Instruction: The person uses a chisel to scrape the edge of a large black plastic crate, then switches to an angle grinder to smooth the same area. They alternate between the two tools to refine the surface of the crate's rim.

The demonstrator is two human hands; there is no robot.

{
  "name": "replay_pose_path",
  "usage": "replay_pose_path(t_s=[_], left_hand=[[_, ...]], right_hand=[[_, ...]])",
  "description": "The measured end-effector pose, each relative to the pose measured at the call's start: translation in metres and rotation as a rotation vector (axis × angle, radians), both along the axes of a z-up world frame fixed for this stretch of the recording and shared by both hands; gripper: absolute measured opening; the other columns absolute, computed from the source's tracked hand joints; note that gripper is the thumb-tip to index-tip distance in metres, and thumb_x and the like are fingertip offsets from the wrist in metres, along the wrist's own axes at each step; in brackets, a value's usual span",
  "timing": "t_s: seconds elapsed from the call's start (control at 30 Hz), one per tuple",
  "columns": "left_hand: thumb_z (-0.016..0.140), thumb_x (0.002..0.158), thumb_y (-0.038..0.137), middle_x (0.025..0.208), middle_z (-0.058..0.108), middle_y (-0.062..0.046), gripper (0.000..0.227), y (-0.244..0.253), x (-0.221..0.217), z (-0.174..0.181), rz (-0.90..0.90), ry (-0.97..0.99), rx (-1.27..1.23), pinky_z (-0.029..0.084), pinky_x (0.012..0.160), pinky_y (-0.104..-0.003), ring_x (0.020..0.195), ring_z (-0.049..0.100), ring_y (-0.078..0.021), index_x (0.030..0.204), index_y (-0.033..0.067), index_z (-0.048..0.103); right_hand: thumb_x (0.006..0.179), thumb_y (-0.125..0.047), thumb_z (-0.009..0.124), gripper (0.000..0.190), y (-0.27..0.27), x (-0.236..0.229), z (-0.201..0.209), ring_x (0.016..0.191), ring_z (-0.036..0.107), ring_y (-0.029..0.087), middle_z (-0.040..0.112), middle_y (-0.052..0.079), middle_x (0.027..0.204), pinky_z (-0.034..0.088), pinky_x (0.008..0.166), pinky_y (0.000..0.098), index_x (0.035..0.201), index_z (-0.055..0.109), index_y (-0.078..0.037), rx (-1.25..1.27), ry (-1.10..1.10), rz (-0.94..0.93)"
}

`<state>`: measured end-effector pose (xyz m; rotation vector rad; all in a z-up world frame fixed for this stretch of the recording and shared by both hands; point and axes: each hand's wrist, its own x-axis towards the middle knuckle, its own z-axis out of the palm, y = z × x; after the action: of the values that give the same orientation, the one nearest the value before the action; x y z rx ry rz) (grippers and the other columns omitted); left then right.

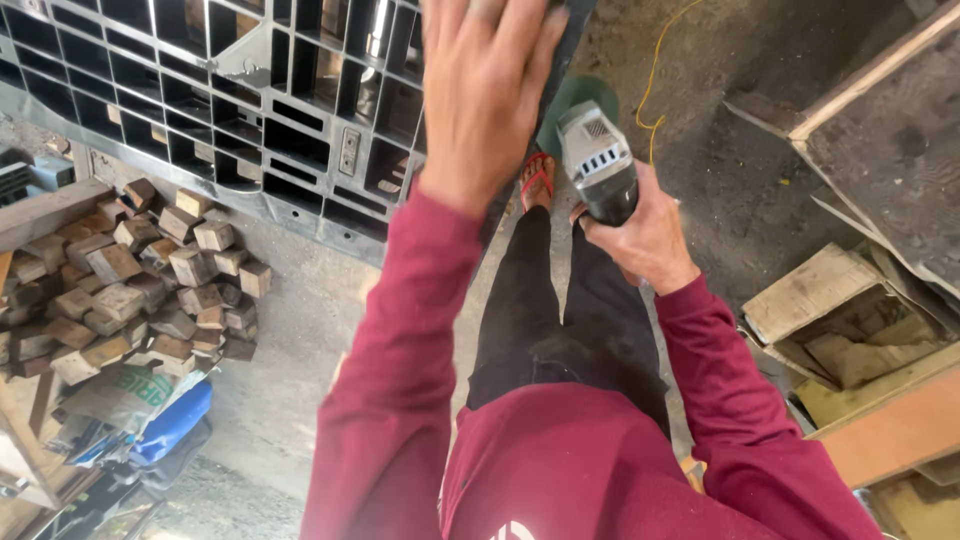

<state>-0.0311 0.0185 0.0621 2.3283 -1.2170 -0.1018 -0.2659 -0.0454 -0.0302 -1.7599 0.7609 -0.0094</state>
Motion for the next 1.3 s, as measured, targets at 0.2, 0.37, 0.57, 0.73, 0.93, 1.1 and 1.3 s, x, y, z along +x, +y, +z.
replay_pose_path(t_s=[0.2, 0.37, 0.57, 0.73, 0.93, 1.1, 1.3], left_hand=[[0.070, 0.102, 0.027, 0.167, 0.032, -0.015, 0.052, 0.088, -0.106, 0.039, 0.252, -0.008, 0.281, 0.017, 0.128, -0.062, 0.158, 0.025, -0.0439, 0.151, 0.0130, 0.054], [0.070, 0.103, 0.022, 0.160, 0.047, -0.011, 0.052, 0.109, -0.128, 0.010, 0.290, -0.136, 0.378, 0.017, 0.128, -0.057, 0.155, 0.033, -0.0411, 0.152, 0.0121, 0.054], [0.070, 0.100, 0.017, 0.154, 0.055, -0.011, 0.051, 0.109, -0.127, 0.007, 0.299, -0.162, 0.345, 0.016, 0.128, -0.057, 0.152, 0.038, -0.0412, 0.149, 0.0113, 0.057], [0.071, 0.102, 0.018, 0.152, 0.057, -0.011, 0.048, 0.105, -0.128, 0.003, 0.323, -0.190, 0.319, 0.016, 0.128, -0.056, 0.151, 0.039, -0.0413, 0.148, 0.0105, 0.058], [0.070, 0.101, 0.017, 0.151, 0.058, -0.010, 0.049, 0.099, -0.127, 0.007, 0.340, -0.187, 0.323, 0.016, 0.128, -0.056, 0.151, 0.040, -0.0413, 0.148, 0.0102, 0.058], [0.072, 0.104, 0.019, 0.151, 0.058, -0.010, 0.048, 0.103, -0.131, 0.002, 0.334, -0.218, 0.322, 0.016, 0.128, -0.057, 0.152, 0.038, -0.0412, 0.149, 0.0101, 0.057], [0.071, 0.102, 0.018, 0.151, 0.058, -0.010, 0.049, 0.100, -0.128, 0.004, 0.345, -0.194, 0.324, 0.016, 0.128, -0.057, 0.152, 0.039, -0.0408, 0.148, 0.0108, 0.058]], right_hand=[[0.075, -0.021, 0.083, 0.064, -0.007, 0.004, -0.002, 0.096, 0.075, 0.037, 0.073, 0.022, 0.103, 0.057, 0.084, 0.0420, 0.125, 0.051, 0.003, 0.053, 0.056, -0.012], [0.076, -0.025, 0.084, 0.062, -0.020, 0.008, -0.010, 0.096, 0.075, 0.034, 0.072, 0.022, 0.104, 0.057, 0.085, 0.0409, 0.121, 0.052, 0.004, 0.106, 0.089, -0.015], [0.070, -0.025, 0.085, 0.066, -0.015, 0.001, 0.006, 0.099, 0.073, 0.033, 0.072, 0.022, 0.105, 0.055, 0.089, 0.0408, 0.121, 0.055, 0.003, 0.151, 0.133, 0.061], [0.074, -0.030, 0.085, 0.066, -0.026, 0.015, -0.002, 0.102, 0.073, 0.030, 0.073, 0.021, 0.109, 0.055, 0.090, 0.0394, 0.124, 0.054, 0.002, 0.153, 0.171, -0.011], [0.071, -0.026, 0.086, 0.066, -0.025, 0.014, 0.015, 0.100, 0.074, 0.031, 0.073, 0.021, 0.105, 0.055, 0.089, 0.0404, 0.123, 0.055, 0.003, 0.161, 0.073, 0.091], [0.072, -0.029, 0.086, 0.068, -0.022, 0.020, 0.011, 0.096, 0.075, 0.031, 0.074, 0.020, 0.103, 0.057, 0.085, 0.0398, 0.121, 0.053, 0.003, 0.174, 0.158, 0.060], [0.072, -0.027, 0.086, 0.069, -0.019, 0.019, 0.025, 0.098, 0.074, 0.030, 0.074, 0.021, 0.105, 0.055, 0.086, 0.0404, 0.125, 0.054, 0.002, 0.194, 0.106, 0.111]])
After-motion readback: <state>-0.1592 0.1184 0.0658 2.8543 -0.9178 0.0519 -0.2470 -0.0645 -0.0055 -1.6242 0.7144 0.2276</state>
